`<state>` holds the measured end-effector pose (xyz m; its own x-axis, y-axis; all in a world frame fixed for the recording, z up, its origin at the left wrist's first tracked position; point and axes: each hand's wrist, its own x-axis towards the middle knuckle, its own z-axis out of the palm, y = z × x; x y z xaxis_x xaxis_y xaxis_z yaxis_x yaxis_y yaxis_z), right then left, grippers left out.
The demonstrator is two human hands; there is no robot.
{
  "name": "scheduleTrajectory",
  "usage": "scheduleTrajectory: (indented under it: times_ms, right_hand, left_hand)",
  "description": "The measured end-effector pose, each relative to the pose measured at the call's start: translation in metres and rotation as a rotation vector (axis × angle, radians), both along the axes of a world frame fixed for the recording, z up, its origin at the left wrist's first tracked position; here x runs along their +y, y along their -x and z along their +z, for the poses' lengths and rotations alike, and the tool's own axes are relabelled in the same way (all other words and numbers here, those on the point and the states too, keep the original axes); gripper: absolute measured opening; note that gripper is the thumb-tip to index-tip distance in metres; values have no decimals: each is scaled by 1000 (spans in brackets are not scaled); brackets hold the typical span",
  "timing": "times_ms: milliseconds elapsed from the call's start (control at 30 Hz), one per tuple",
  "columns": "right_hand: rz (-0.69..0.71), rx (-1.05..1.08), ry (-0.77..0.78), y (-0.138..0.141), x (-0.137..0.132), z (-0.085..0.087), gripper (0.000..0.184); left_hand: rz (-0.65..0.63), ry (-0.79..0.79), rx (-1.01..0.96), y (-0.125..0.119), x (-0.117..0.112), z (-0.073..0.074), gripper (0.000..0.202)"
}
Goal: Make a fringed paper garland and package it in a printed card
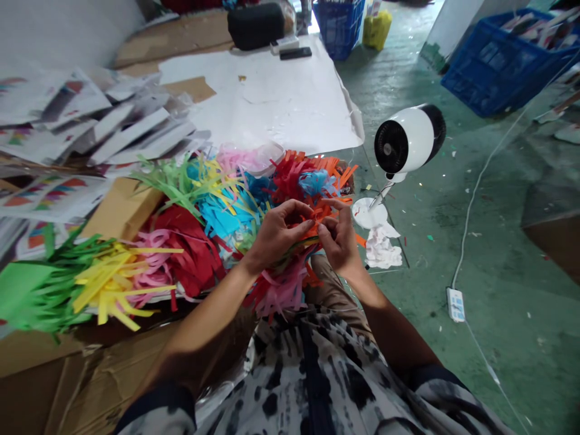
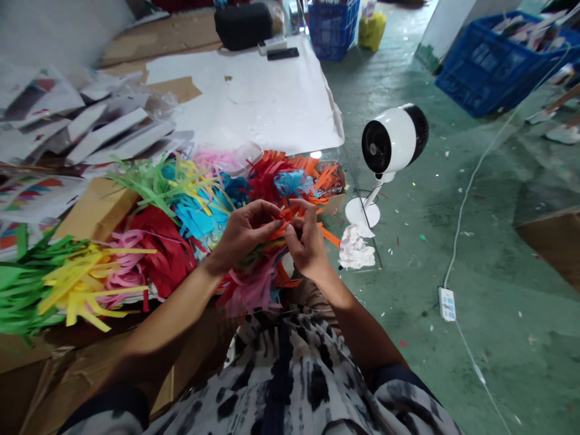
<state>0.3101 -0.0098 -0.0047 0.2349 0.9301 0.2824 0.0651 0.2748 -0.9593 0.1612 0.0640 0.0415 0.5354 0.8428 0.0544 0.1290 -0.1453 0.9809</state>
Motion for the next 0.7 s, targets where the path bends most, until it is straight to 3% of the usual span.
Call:
scheduleTrajectory:
  times_ms: [500,700]
  right_hand:
    - [87,42,-27,-3,-4,2,42]
    - [15,47,22,-3,-2,-2,44]
  left_hand:
    - [-29,65,-43,-2,1,2,29]
    - [-39,23,-35,-3,0,1,30]
